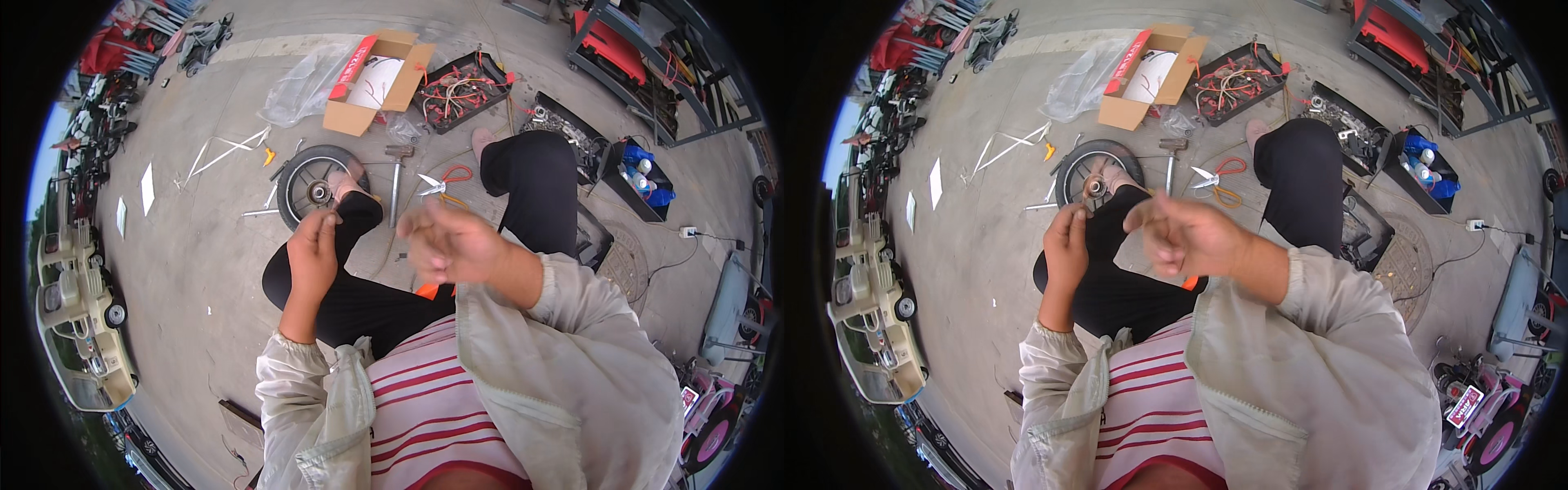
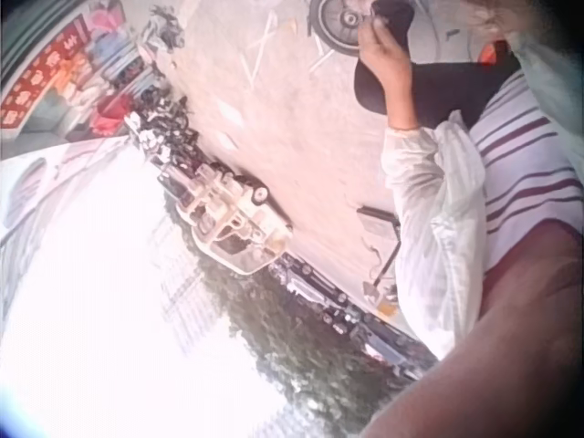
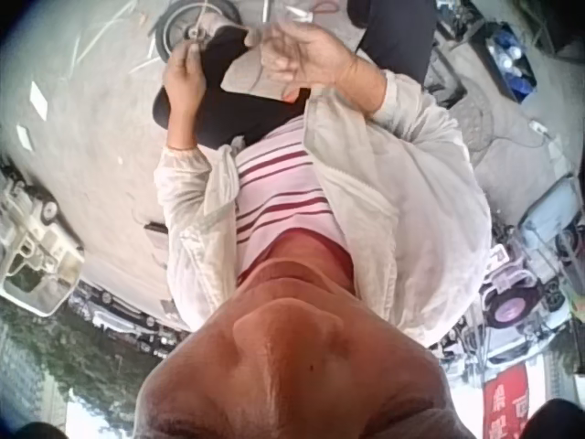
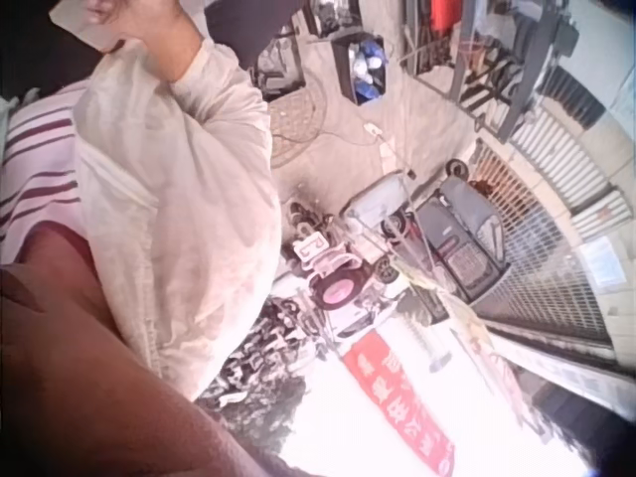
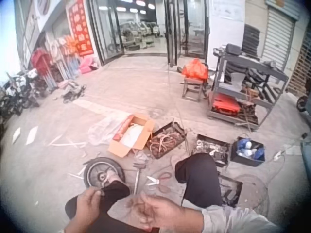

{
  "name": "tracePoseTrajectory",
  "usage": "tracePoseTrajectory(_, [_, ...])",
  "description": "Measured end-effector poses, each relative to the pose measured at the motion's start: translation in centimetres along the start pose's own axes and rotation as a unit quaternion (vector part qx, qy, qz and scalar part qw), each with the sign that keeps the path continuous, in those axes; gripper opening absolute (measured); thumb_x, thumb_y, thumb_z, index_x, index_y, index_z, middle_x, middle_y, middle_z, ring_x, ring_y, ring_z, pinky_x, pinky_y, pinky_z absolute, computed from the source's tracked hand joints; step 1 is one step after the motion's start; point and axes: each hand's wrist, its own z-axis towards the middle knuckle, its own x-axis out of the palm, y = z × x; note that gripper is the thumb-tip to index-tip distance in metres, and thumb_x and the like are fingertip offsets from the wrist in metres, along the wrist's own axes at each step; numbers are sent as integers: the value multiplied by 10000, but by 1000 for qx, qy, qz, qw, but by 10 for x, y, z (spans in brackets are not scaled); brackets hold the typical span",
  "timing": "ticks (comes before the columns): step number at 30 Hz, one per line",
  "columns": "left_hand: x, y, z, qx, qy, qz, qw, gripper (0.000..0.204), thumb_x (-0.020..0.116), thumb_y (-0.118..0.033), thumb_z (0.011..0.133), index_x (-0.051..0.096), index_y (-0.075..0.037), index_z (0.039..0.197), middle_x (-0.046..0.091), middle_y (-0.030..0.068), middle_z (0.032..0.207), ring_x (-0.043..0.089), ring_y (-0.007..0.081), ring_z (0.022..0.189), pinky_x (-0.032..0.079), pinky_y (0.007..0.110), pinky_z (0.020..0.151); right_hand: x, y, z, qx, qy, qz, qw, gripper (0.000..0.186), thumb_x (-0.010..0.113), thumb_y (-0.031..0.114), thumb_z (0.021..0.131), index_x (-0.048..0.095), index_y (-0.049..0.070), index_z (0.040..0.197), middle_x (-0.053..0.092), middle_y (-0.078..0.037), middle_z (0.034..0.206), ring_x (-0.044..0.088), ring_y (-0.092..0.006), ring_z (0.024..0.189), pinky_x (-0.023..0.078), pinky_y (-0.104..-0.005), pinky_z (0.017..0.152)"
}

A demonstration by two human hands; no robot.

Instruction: The person sits on the floor and uses wire cutters to strip the insulation from a green wire. They then twist the exposed strands and connect the wire to a small component. Finally, they pick up a wheel and inspect it.

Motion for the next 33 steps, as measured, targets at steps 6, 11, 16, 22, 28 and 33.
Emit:
tracePoseTrajectory(6, [-5,-18,1,-455,219,-468,726,227,522,-225,980,539,-54,831,304,-82,593,225,36,493,205,197,449,-12,32,11,-294,-3,-857,423,380,553,73,892,557,60,1271,594,-109,1158,607,-222,883,526,-339,785])
tracePoseTrajectory(11, [-10,-35,-1,-471,315,-532,629,243,543,-242,969,490,-60,817,295,-84,590,216,27,483,181,189,424,-23,34,13,-306,-73,-898,307,397,634,69,809,595,57,1204,608,-105,1132,622,-265,948,517,-363,795])
tracePoseTrajectory(16, [-16,-36,-5,-467,327,-532,626,237,550,-245,966,504,-60,824,306,-77,600,226,30,488,192,192,420,-31,24,14,-334,-89,-892,291,308,646,120,795,630,59,1097,623,-76,1106,636,-228,893,523,-337,728])
tracePoseTrajectory(22, [-11,-39,-8,-481,327,-610,539,212,541,-230,970,514,-67,838,314,-72,609,234,35,494,193,196,419,-21,18,12,-324,-155,-895,266,323,647,113,723,647,58,1041,646,-76,1060,641,-195,843,509,-311,654])
tracePoseTrajectory(28, [-10,-37,-5,-478,309,-586,577,222,533,-239,980,534,-57,853,302,-78,596,233,39,498,229,192,456,-27,28,20,-378,-131,-883,245,293,641,119,701,645,69,990,646,-73,941,608,-201,785,486,-319,667])
tracePoseTrajectory(33, [-9,-27,-4,-329,252,-236,879,150,548,-130,950,586,-78,815,358,-44,605,334,88,497,311,244,469,-32,23,5,-215,-79,-859,458,135,626,128,828,611,37,927,564,-47,773,530,-195,664,437,-324,598])
